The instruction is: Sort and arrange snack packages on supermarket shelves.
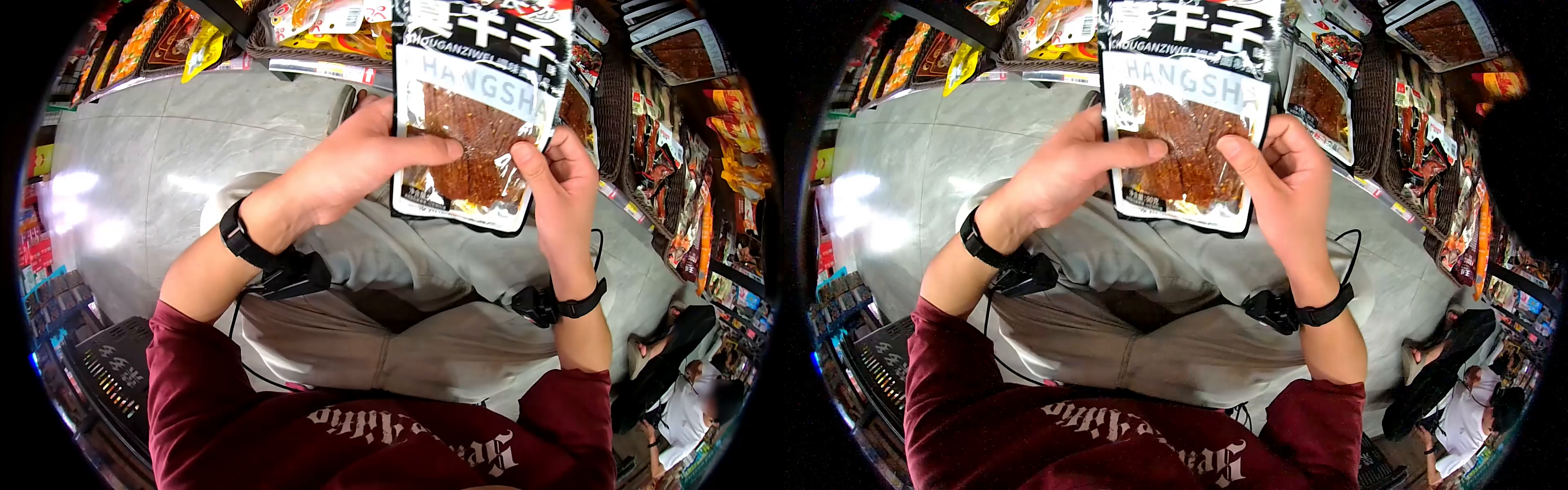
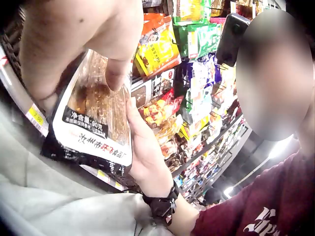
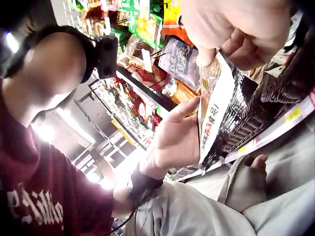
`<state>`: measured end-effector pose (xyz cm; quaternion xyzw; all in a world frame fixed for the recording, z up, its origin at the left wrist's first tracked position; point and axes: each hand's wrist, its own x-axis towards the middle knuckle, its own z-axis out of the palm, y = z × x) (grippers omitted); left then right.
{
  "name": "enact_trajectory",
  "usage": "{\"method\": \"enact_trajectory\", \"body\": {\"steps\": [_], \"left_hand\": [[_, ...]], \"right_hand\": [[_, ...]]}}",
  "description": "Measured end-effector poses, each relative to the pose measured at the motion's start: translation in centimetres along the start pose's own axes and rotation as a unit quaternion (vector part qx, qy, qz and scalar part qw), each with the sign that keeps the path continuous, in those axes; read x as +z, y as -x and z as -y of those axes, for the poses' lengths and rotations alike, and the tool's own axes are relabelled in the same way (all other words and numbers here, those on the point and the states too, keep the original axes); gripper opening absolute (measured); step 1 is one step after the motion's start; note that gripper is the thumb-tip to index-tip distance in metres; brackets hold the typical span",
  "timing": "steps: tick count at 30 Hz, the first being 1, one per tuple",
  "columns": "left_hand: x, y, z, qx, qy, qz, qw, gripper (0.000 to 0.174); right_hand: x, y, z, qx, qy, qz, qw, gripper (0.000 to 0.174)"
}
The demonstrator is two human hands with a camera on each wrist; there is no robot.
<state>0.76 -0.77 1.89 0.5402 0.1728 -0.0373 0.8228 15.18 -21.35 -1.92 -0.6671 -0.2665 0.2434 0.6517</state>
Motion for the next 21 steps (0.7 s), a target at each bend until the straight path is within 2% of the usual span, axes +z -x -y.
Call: {"method": "enact_trajectory", "body": {"steps": [3,5,7,9,14,21], "left_hand": [[0.1,0.0,0.5,-0.001,-0.049,0.024,0.999,0.047],[0.3,0.2,0.5,-0.002,-0.058,0.045,0.997,0.048],[0.4,0.1,0.6,0.009,-0.070,0.038,0.997,0.047],[0.5,0.1,0.8,0.038,-0.073,-0.002,0.997,0.037],[0.1,0.0,0.6,0.076,-0.038,-0.010,0.996,0.040],[0.3,0.2,0.0,0.068,-0.083,-0.027,0.994,0.036]], "right_hand": [[0.3,-0.1,0.3,-0.022,-0.012,-0.041,0.999,0.016],[0.2,-0.4,0.1,0.006,-0.045,-0.055,0.997,0.014],[0.0,-0.6,0.1,0.013,-0.065,-0.040,0.997,0.012],[-0.1,-0.8,0.0,0.034,-0.082,-0.025,0.996,0.012],[0.3,-0.2,0.9,0.040,-0.093,0.021,0.995,0.015],[0.1,0.0,0.8,0.013,-0.070,0.046,0.996,0.014]]}}
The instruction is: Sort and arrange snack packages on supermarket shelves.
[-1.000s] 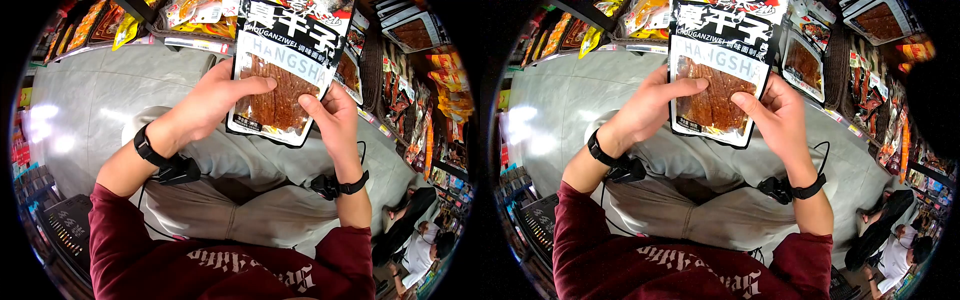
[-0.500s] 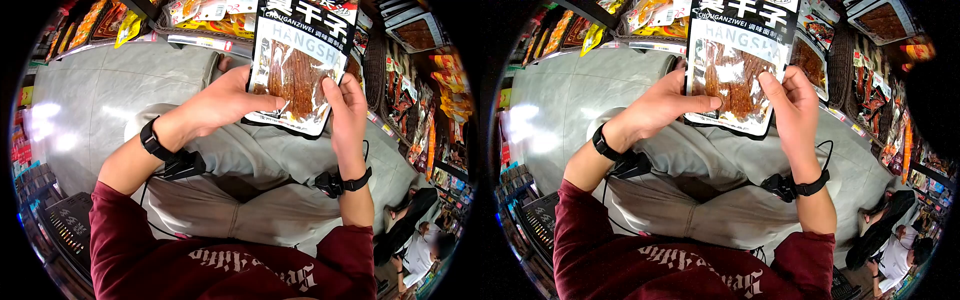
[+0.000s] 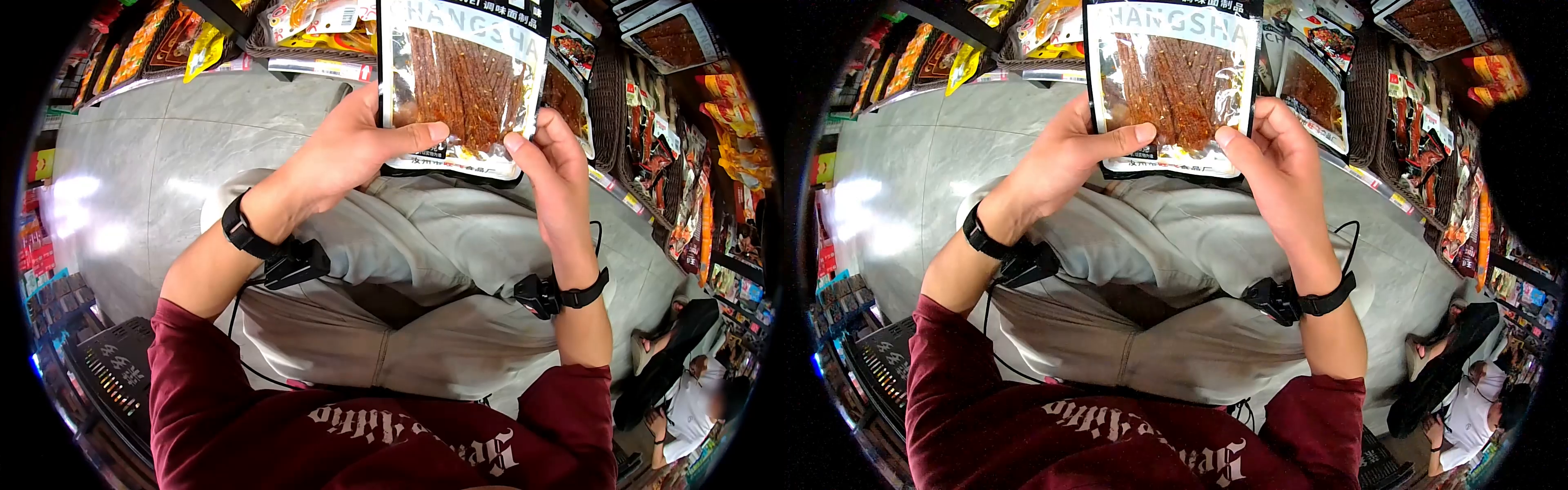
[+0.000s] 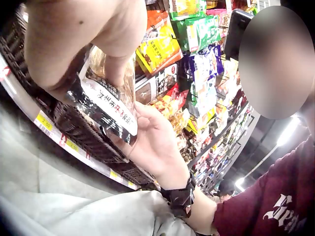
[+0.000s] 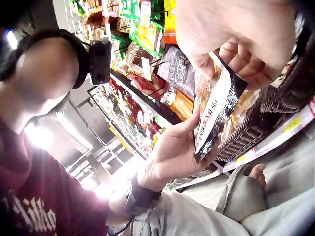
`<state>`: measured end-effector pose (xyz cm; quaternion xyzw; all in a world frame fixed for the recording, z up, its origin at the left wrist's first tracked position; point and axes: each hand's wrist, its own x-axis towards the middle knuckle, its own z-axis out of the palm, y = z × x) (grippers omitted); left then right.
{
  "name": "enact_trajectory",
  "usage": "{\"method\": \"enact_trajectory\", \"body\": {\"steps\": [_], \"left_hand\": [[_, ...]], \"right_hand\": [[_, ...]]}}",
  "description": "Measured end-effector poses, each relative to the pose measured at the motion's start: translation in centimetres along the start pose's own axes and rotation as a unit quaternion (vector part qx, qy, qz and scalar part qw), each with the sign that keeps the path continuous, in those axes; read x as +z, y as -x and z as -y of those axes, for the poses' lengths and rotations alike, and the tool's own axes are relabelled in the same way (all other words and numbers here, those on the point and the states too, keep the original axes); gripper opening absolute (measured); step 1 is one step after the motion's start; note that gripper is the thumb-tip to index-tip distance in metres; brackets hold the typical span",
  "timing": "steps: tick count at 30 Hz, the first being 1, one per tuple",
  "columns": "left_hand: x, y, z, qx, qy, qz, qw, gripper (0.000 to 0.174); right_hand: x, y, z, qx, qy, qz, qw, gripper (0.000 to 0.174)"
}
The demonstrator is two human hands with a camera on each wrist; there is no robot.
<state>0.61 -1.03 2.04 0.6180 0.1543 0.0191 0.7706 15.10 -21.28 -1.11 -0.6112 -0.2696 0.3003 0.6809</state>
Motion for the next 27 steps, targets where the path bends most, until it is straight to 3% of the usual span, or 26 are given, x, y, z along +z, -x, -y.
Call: {"method": "enact_trajectory", "body": {"steps": [13,27], "left_hand": [[-0.02,-0.17,0.36,0.034,-0.031,-0.003,0.999,0.034],[0.30,0.07,0.12,0.014,-0.022,-0.006,1.000,0.036]], "right_hand": [[-0.07,-0.11,-0.16,0.001,0.011,0.003,1.000,0.010],[-0.41,0.03,-0.45,-0.007,0.015,0.002,1.000,0.009]]}}
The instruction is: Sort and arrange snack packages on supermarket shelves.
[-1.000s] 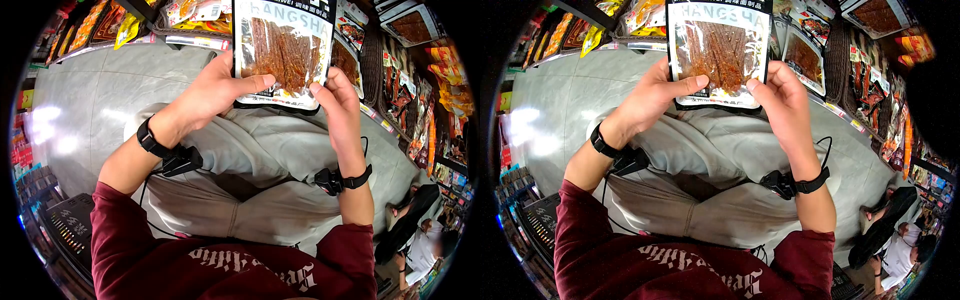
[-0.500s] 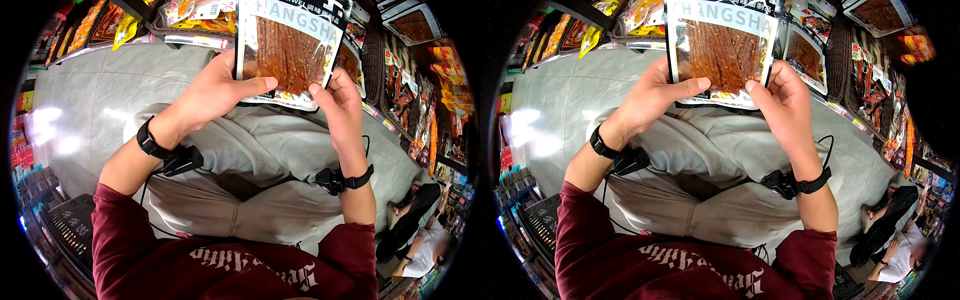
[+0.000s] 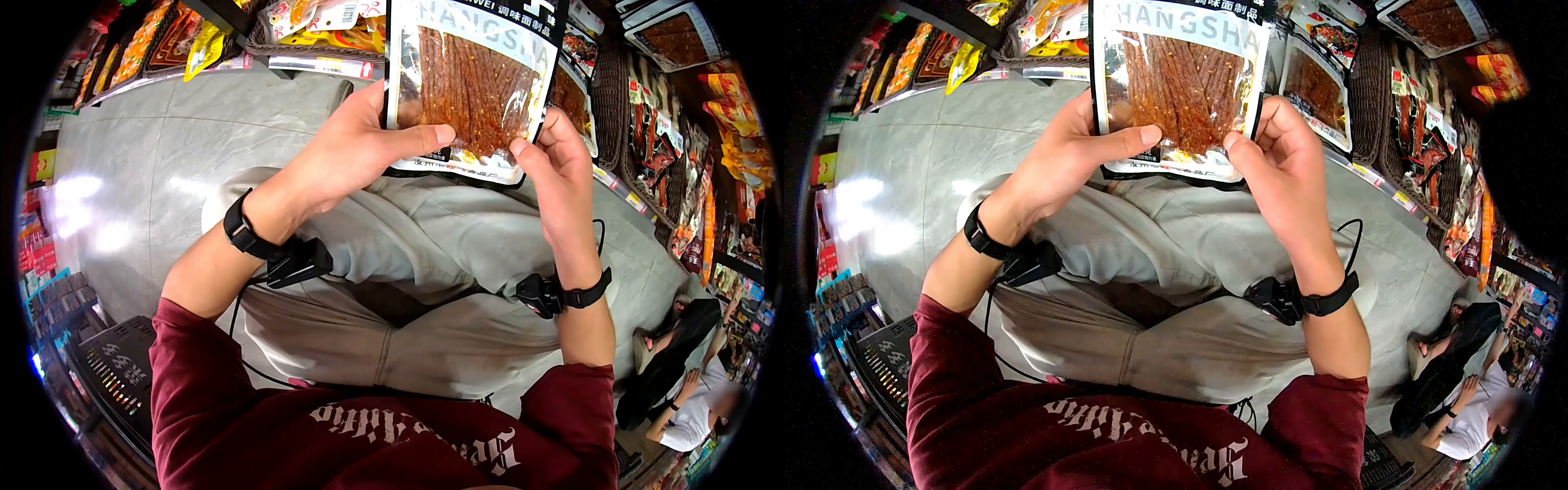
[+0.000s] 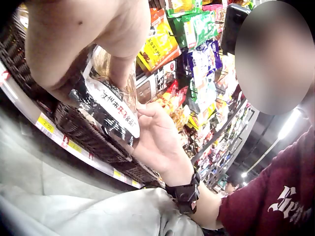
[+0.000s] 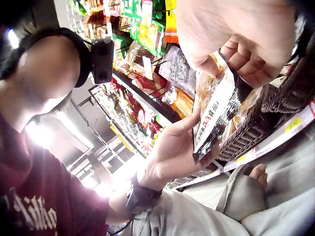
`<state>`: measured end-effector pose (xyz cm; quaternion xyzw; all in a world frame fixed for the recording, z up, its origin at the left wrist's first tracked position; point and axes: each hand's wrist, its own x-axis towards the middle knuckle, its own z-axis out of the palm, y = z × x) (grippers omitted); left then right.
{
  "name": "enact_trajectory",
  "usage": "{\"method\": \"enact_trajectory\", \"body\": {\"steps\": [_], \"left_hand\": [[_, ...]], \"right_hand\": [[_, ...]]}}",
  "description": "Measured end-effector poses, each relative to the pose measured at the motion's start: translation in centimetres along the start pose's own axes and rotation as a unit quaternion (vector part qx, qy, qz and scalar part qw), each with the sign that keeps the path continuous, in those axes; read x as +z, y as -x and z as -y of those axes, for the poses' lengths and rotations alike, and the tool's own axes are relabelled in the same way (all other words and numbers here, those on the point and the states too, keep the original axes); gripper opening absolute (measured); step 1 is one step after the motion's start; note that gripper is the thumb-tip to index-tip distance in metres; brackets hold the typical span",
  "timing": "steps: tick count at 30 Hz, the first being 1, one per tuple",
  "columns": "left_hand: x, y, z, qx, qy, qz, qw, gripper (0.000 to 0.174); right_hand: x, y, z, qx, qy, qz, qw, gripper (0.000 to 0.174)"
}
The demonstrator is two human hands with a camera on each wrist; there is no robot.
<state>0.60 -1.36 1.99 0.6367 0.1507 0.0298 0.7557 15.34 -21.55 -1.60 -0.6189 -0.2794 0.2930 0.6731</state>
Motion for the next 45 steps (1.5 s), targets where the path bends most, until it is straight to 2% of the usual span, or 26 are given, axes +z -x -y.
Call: {"method": "enact_trajectory", "body": {"steps": [10,13,25,27,30,34,36,40,42,45], "left_hand": [[-0.3,-0.2,0.2,0.013,0.002,0.002,1.000,0.033],[-0.7,-0.2,0.3,0.007,-0.031,0.023,0.999,0.037],[-0.3,-0.2,0.9,-0.003,-0.027,0.024,0.999,0.033],[-0.2,-0.3,1.3,0.019,-0.030,0.022,0.999,0.030],[-0.3,-0.3,0.7,-0.004,-0.043,0.029,0.999,0.033],[0.0,-0.2,0.8,0.027,-0.052,0.022,0.998,0.029],[0.1,-0.1,-0.2,-0.012,-0.083,0.016,0.996,0.029],[0.1,-0.4,0.2,-0.016,-0.089,0.010,0.996,0.029],[0.0,-1.0,1.4,0.063,-0.015,0.035,0.997,0.033],[-0.4,-1.0,0.9,0.040,-0.027,0.041,0.998,0.039]], "right_hand": [[-0.4,-0.4,-0.6,0.005,0.004,-0.003,1.000,0.011],[-0.2,-0.5,-0.5,0.012,0.003,-0.018,1.000,0.014],[1.4,-0.3,0.8,-0.009,-0.029,0.019,0.999,0.036],[1.5,-0.3,0.8,-0.024,-0.023,0.033,0.999,0.044],[1.1,-0.3,0.3,-0.024,-0.013,0.044,0.999,0.048],[1.3,-0.4,0.4,-0.026,-0.001,0.037,0.999,0.048],[1.3,-0.4,0.4,-0.026,0.002,0.031,0.999,0.047],[1.4,-0.5,0.5,-0.057,0.019,0.005,0.998,0.046],[1.0,-0.7,0.3,-0.068,0.026,-0.008,0.997,0.046],[0.9,-0.8,0.6,-0.071,0.011,-0.030,0.997,0.047]]}}
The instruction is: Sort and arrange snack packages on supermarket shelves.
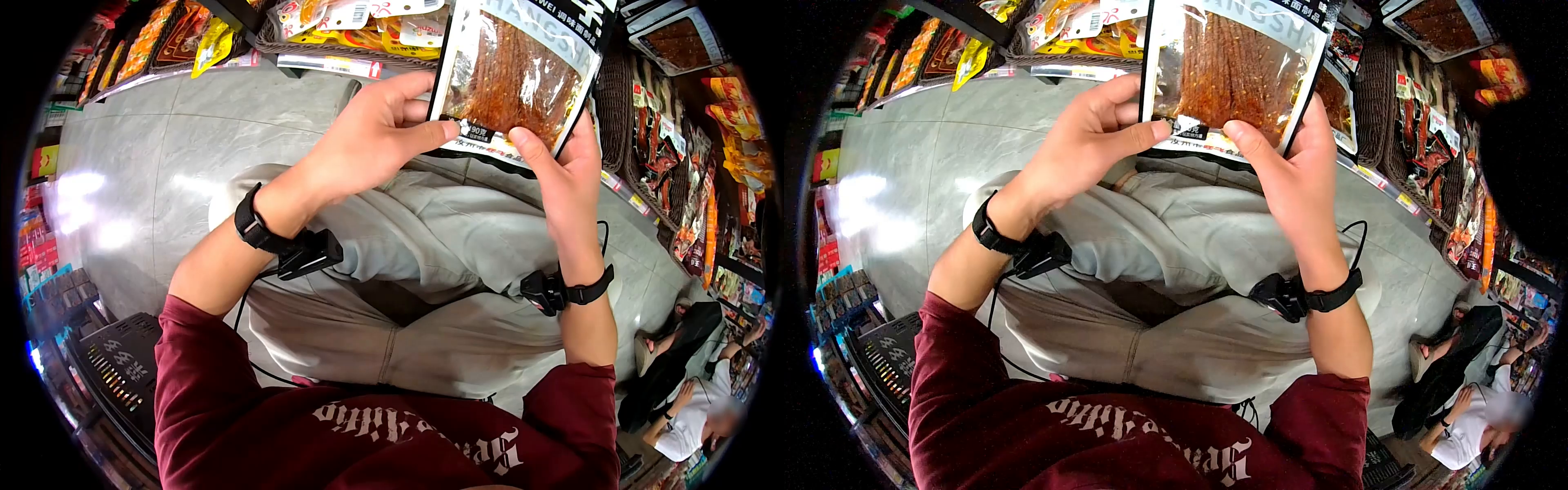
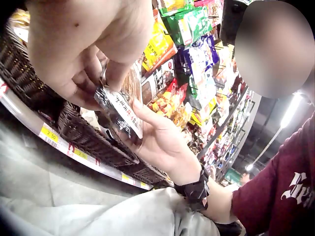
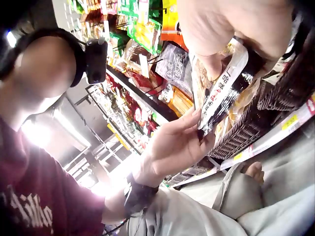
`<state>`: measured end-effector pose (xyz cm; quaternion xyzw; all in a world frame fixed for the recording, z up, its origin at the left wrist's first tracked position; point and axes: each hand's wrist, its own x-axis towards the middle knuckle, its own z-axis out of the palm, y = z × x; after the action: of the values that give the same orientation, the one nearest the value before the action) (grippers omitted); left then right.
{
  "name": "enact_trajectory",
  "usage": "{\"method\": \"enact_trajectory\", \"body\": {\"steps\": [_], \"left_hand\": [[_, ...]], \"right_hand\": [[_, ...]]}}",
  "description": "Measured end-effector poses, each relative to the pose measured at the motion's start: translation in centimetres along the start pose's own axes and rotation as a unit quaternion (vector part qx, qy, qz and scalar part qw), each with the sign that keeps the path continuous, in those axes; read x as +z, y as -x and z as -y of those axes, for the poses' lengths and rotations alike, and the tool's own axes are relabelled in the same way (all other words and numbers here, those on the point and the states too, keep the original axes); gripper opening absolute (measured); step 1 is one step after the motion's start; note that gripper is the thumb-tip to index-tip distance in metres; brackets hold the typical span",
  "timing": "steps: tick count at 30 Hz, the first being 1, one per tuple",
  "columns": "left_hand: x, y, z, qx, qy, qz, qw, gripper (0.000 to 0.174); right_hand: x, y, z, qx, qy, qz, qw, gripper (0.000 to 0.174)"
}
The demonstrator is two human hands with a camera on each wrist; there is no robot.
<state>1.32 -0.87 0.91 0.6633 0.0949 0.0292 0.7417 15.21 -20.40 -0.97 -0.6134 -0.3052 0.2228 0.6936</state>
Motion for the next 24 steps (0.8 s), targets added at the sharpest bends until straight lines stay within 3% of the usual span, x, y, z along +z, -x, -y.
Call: {"method": "enact_trajectory", "body": {"steps": [8,16,24], "left_hand": [[-0.27,-0.03,0.14,-0.017,-0.011,0.011,1.000,0.044],[-0.32,0.11,0.39,-0.003,-0.035,-0.024,0.999,0.033],[-0.39,-0.05,0.88,0.030,-0.008,-0.049,0.998,0.038]], "right_hand": [[-0.06,0.05,0.05,0.009,0.000,-0.022,1.000,0.047],[0.09,0.17,0.06,-0.009,0.006,-0.018,1.000,0.049],[0.15,0.26,0.12,-0.001,-0.030,0.063,0.998,0.055]]}}
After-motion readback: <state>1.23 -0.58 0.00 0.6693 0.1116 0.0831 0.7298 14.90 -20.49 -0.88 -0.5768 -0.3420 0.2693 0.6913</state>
